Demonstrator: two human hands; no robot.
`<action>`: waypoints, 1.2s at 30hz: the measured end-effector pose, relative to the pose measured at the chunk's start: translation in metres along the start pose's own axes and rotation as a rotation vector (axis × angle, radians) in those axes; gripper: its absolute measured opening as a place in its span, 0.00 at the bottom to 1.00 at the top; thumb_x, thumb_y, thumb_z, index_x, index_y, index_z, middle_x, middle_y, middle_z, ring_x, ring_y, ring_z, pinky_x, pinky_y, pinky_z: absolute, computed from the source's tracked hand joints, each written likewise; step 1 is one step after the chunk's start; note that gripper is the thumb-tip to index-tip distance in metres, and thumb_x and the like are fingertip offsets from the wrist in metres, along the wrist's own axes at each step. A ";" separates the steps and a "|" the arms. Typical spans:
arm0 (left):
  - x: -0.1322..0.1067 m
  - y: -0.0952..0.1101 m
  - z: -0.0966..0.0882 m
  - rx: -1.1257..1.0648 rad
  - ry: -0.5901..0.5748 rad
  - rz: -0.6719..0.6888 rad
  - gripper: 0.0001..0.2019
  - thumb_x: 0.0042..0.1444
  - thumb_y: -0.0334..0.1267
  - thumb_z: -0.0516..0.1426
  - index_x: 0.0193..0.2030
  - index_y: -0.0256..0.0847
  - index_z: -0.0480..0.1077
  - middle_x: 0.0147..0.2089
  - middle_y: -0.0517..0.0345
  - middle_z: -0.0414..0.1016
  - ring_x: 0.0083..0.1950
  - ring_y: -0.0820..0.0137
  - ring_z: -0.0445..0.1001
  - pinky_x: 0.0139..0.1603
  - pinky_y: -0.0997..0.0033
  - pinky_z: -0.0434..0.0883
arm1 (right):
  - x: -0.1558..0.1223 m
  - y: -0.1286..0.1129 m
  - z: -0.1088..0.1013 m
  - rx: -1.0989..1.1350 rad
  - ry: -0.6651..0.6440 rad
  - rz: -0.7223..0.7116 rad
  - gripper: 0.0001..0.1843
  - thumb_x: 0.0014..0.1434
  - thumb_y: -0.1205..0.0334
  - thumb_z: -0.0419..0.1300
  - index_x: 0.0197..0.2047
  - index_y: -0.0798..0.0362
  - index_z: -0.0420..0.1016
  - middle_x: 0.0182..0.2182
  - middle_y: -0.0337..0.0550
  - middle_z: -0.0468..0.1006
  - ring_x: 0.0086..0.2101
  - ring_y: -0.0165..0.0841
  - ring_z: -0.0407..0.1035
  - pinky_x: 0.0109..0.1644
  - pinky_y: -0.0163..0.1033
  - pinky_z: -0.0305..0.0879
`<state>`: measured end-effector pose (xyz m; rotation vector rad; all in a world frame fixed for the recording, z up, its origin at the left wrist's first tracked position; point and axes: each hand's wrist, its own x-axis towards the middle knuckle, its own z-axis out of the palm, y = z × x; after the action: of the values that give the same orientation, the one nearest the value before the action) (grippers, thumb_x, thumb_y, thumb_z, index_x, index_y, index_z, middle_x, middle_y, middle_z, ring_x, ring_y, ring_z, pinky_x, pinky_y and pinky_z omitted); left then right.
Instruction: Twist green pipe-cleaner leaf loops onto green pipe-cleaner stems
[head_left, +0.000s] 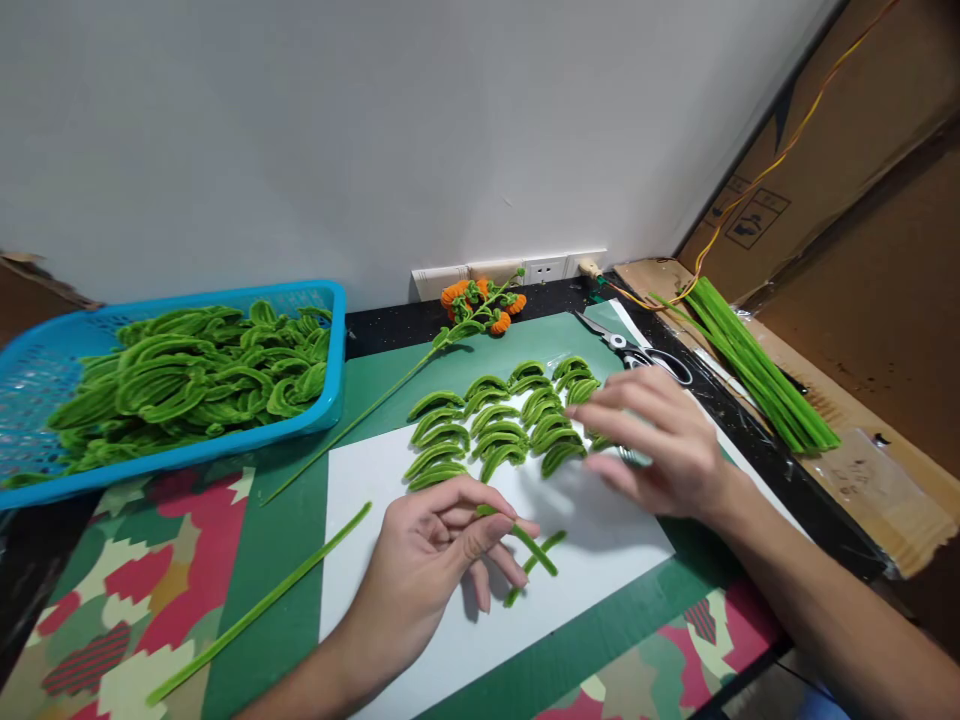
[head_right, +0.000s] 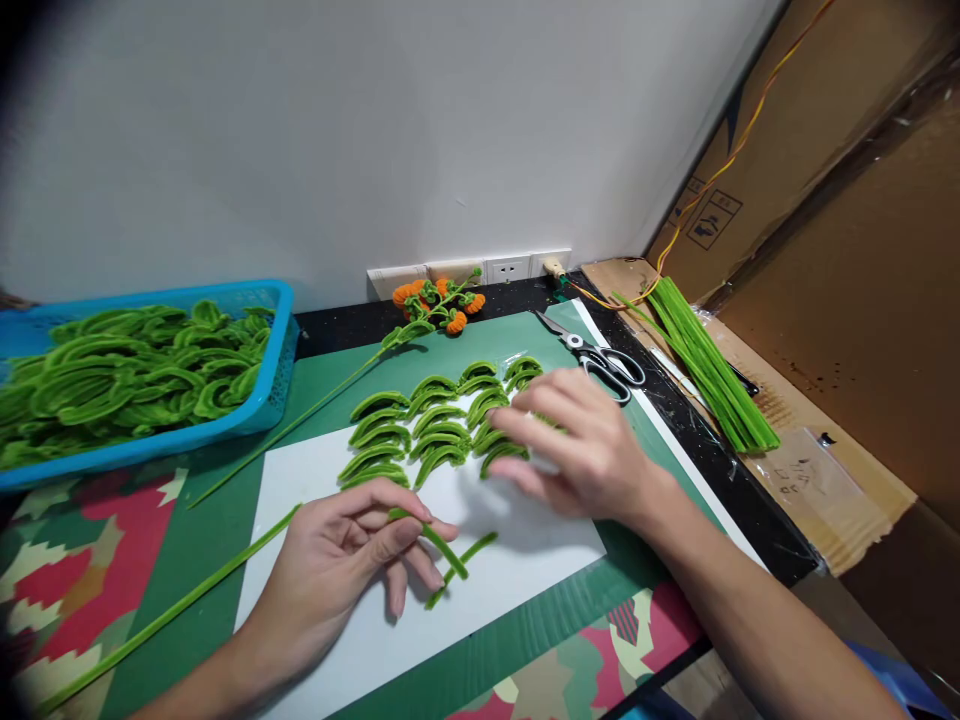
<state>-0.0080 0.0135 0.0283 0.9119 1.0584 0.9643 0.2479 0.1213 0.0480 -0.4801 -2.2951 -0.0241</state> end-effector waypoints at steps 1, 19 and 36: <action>0.000 0.000 0.000 0.012 0.005 0.015 0.15 0.65 0.47 0.70 0.40 0.35 0.80 0.31 0.45 0.88 0.25 0.63 0.86 0.19 0.77 0.76 | 0.002 -0.010 0.005 0.075 -0.008 -0.078 0.19 0.76 0.49 0.59 0.56 0.56 0.78 0.39 0.51 0.83 0.39 0.43 0.75 0.43 0.50 0.72; 0.001 0.003 0.005 -0.019 0.193 0.103 0.15 0.62 0.45 0.72 0.46 0.38 0.77 0.36 0.53 0.87 0.20 0.69 0.81 0.14 0.78 0.74 | -0.001 -0.027 0.015 0.185 -0.138 -0.110 0.14 0.67 0.76 0.55 0.52 0.56 0.75 0.28 0.40 0.80 0.27 0.33 0.66 0.28 0.40 0.58; -0.001 0.003 0.004 0.123 0.217 0.110 0.14 0.66 0.46 0.69 0.46 0.36 0.78 0.24 0.55 0.83 0.16 0.72 0.75 0.17 0.78 0.70 | -0.005 -0.030 0.020 0.296 -0.234 -0.084 0.14 0.69 0.74 0.52 0.53 0.55 0.73 0.29 0.38 0.72 0.29 0.33 0.62 0.29 0.41 0.53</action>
<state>-0.0050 0.0126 0.0321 0.9906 1.2728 1.1175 0.2267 0.0952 0.0348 -0.2430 -2.4909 0.3420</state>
